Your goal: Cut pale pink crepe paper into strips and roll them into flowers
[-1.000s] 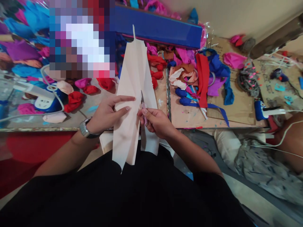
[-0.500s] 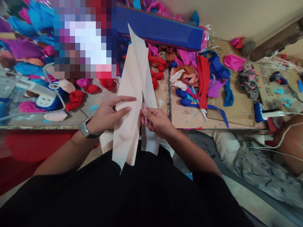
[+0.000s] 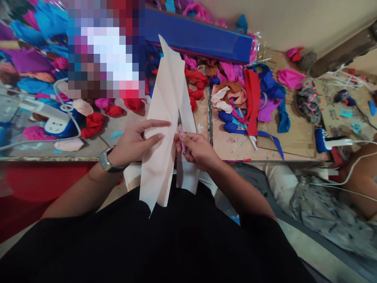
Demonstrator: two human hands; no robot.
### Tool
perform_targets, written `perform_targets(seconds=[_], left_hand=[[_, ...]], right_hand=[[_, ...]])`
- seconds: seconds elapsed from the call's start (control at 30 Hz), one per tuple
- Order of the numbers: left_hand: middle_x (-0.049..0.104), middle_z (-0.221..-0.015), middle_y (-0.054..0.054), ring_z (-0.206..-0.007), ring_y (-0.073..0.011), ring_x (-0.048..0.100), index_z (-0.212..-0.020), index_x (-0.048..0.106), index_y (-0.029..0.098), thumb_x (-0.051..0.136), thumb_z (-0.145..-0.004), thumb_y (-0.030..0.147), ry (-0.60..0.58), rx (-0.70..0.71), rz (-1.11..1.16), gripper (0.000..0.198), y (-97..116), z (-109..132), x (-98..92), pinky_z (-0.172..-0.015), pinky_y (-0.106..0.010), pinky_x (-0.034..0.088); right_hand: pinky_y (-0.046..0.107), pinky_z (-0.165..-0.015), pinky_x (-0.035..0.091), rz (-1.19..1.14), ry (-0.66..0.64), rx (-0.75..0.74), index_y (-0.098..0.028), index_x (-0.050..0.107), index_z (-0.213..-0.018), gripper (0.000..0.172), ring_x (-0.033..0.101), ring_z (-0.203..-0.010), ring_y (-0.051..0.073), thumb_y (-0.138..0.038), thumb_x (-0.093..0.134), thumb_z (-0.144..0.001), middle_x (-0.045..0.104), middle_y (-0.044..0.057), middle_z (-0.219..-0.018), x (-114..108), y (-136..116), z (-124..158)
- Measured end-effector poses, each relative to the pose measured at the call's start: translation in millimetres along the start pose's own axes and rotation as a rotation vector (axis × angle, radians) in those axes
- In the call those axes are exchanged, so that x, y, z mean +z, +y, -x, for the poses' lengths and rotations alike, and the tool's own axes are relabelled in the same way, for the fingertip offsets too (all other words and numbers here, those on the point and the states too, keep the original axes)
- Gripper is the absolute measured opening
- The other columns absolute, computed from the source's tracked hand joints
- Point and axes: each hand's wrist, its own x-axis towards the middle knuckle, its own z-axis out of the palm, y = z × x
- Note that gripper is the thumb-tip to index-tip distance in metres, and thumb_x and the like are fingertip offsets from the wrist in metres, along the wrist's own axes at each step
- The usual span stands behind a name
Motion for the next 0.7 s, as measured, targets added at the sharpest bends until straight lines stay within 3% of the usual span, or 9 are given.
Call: perform_targets(seconds=[0.2, 0.33, 0.47, 0.7], left_hand=[[0.08, -0.117, -0.008, -0.091, -0.019, 0.07, -0.127, 0.077, 0.021, 0.069, -0.091, 0.031, 0.006, 0.031, -0.01, 0.037, -1.6, -0.9, 1.8, -0.071, -0.028, 0.054], [0.08, -0.116, -0.008, -0.072, -0.0139, 0.063, -0.128, 0.076, 0.022, 0.069, -0.091, 0.033, -0.003, 0.017, -0.013, 0.04, -4.5, -0.9, 1.6, -0.057, -0.026, 0.047], [0.079, -0.116, -0.007, -0.049, -0.0049, 0.039, -0.129, 0.076, 0.023, 0.069, -0.089, 0.033, -0.003, -0.019, -0.003, 0.042, -4.9, -0.6, 1.6, -0.045, -0.024, 0.031], [0.08, -0.109, -0.007, -0.056, -0.0084, 0.049, -0.129, 0.076, 0.021, 0.069, -0.088, 0.033, -0.008, -0.012, -0.025, 0.043, -3.2, -0.1, 0.7, -0.052, -0.026, 0.039]], right_hand=[[0.019, -0.033, 0.017, 0.024, 0.0, -0.013, -0.016, 0.066, -0.089, 0.047, 0.033, -0.034, 0.001, -0.061, 0.08, -0.084, 0.064, -0.004, -0.066, 1.1, -5.7, -3.1], [0.02, -0.033, 0.018, 0.041, 0.007, -0.029, -0.016, 0.063, -0.082, 0.047, 0.033, -0.034, 0.001, -0.061, 0.079, -0.085, 0.064, -0.003, -0.066, 1.1, -5.9, -4.7], [0.019, -0.032, 0.018, 0.041, 0.006, -0.03, -0.016, 0.063, -0.084, 0.049, 0.033, -0.034, 0.001, -0.063, 0.08, -0.084, 0.063, -0.004, -0.065, 1.4, -4.9, -5.5], [0.019, -0.032, 0.018, 0.021, 0.01, -0.029, -0.015, 0.064, -0.084, 0.049, 0.034, -0.032, 0.001, -0.061, 0.081, -0.083, 0.064, -0.004, -0.063, 0.6, -2.8, -6.9]])
